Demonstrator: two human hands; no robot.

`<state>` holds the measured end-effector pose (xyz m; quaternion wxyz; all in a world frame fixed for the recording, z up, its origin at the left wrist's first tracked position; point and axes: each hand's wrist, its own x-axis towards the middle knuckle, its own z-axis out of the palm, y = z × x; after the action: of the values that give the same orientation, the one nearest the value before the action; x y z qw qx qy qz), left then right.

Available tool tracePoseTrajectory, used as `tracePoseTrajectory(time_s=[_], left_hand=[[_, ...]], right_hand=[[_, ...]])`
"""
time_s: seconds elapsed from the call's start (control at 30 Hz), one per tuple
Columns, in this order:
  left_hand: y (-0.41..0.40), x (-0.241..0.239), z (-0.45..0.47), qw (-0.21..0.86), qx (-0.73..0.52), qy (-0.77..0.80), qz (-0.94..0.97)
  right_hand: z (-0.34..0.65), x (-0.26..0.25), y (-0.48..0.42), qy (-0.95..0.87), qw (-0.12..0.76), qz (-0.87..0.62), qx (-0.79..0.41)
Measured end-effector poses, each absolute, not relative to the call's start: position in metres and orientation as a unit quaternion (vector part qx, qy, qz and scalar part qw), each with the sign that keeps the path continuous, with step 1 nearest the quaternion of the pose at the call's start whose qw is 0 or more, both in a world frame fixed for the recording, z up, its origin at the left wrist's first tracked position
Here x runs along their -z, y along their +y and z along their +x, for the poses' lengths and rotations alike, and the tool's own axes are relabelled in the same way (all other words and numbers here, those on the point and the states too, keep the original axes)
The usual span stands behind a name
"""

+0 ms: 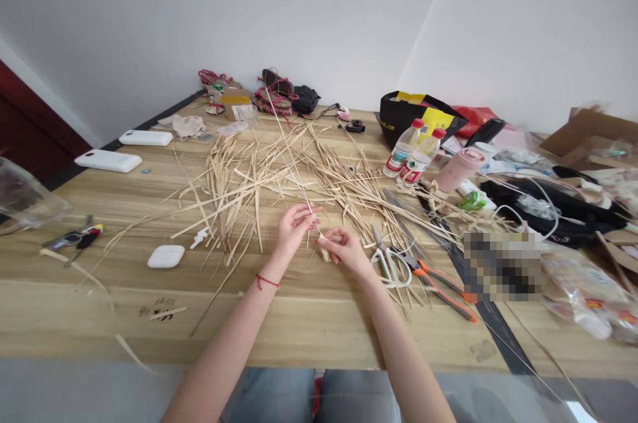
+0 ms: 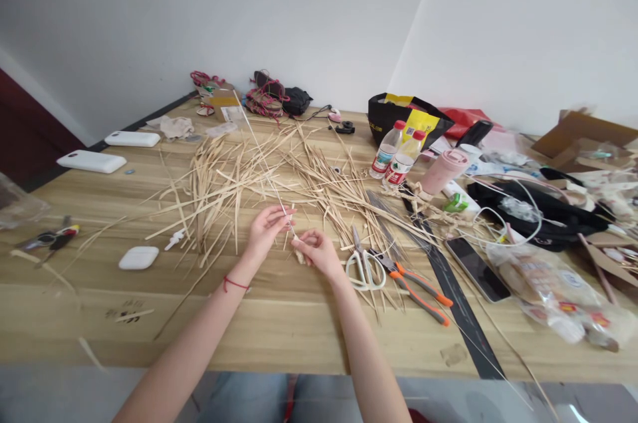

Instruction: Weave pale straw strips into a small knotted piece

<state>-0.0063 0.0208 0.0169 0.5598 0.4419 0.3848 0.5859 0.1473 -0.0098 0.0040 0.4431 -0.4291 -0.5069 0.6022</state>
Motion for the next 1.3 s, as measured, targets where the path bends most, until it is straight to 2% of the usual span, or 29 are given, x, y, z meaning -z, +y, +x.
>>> tracePoseTrajectory(time_s=[0.53, 0.87, 1.3], left_hand=[[0.023, -0.016, -0.007, 0.553, -0.595, 0.390, 0.434], [0.024, -0.015, -0.010, 0.551, -0.604, 0.391, 0.423], [0.018, -0.015, 0.000, 0.553, -0.580, 0.395, 0.449]], right_hand=[[0.155, -0.002, -0.004, -0.464, 0.409, -0.390, -0.682], [0.167, -0.001, -0.005, -0.528, 0.379, -0.432, -0.625], [0.158, -0.005, -0.004, -0.546, 0.445, -0.467, -0.534]])
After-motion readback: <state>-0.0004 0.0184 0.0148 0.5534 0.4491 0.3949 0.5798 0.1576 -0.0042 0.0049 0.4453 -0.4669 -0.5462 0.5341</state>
